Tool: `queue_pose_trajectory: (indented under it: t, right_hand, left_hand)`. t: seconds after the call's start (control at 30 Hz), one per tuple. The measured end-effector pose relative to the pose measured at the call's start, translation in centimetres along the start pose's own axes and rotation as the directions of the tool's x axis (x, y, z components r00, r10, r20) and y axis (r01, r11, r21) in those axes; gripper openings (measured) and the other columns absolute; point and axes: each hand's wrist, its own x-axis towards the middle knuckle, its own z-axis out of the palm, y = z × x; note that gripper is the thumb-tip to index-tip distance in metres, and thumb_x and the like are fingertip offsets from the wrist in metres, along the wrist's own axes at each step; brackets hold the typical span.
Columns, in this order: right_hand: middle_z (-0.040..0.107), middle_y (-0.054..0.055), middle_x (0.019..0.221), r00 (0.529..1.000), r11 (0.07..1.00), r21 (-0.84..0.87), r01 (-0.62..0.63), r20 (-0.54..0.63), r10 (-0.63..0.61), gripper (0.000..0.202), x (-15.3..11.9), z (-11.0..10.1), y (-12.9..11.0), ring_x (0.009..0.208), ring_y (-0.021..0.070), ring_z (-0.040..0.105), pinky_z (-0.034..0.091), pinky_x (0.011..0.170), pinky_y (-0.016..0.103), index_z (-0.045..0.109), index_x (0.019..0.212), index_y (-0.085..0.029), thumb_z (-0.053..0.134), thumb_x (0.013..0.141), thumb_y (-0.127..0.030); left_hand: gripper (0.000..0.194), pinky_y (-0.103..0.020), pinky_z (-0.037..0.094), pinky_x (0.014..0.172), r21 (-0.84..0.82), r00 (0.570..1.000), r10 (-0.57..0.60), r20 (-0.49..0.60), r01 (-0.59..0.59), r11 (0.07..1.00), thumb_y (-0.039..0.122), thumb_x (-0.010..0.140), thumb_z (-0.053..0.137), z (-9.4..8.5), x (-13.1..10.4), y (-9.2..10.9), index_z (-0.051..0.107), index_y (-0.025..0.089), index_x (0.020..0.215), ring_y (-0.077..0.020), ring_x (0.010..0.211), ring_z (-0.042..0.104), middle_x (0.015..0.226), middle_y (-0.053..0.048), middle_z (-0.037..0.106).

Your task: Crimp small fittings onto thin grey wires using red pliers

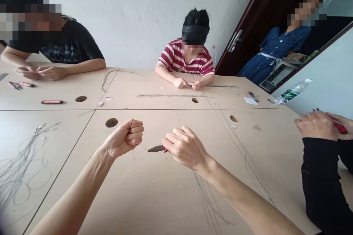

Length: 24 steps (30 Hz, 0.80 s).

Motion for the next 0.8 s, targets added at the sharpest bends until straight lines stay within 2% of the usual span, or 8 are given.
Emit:
queue_pose_trajectory:
  t: [0.43,0.67,0.8]
  right_hand:
    - [0.046,-0.003,0.055,1.0,1.0,0.009,-0.027,0.004,0.027,0.026,-1.0,-0.2,-0.1,0.058,0.014,0.028,0.018,0.059,0.03,0.055,0.064,-0.018,0.046,0.08,0.0]
    - [0.047,-0.003,0.055,0.999,0.999,0.007,-0.031,0.031,0.031,0.025,-1.5,0.3,-0.1,0.058,0.0141,0.029,0.018,0.059,0.03,0.055,0.065,-0.018,0.045,0.076,0.003]
    - [0.049,-0.003,0.056,0.999,0.999,0.014,-0.042,0.026,0.041,0.022,-1.3,1.2,0.3,0.059,0.0142,0.031,0.018,0.059,0.029,0.055,0.066,-0.018,0.048,0.076,0.001]
  left_hand:
    - [0.039,-0.018,0.016,0.031,-0.005,1.0,-0.026,0.002,0.026,1.0,0.011,0.084,0.045,0.5,0.4,-0.6,0.018,0.022,0.058,-0.0041,0.038,0.011,0.056,0.009,0.008]
    - [0.04,-0.018,0.017,0.03,-0.039,0.999,-0.049,-0.007,0.048,0.998,0.009,0.082,0.046,0.0,1.3,-1.1,0.017,0.023,0.059,-0.0038,0.035,0.014,0.056,0.009,0.008]
    - [0.038,-0.018,0.018,0.03,-0.089,0.999,0.019,0.028,-0.016,0.996,0.009,0.084,0.044,-0.1,1.9,-1.1,0.019,0.022,0.059,-0.0038,0.035,0.016,0.055,0.009,0.01]
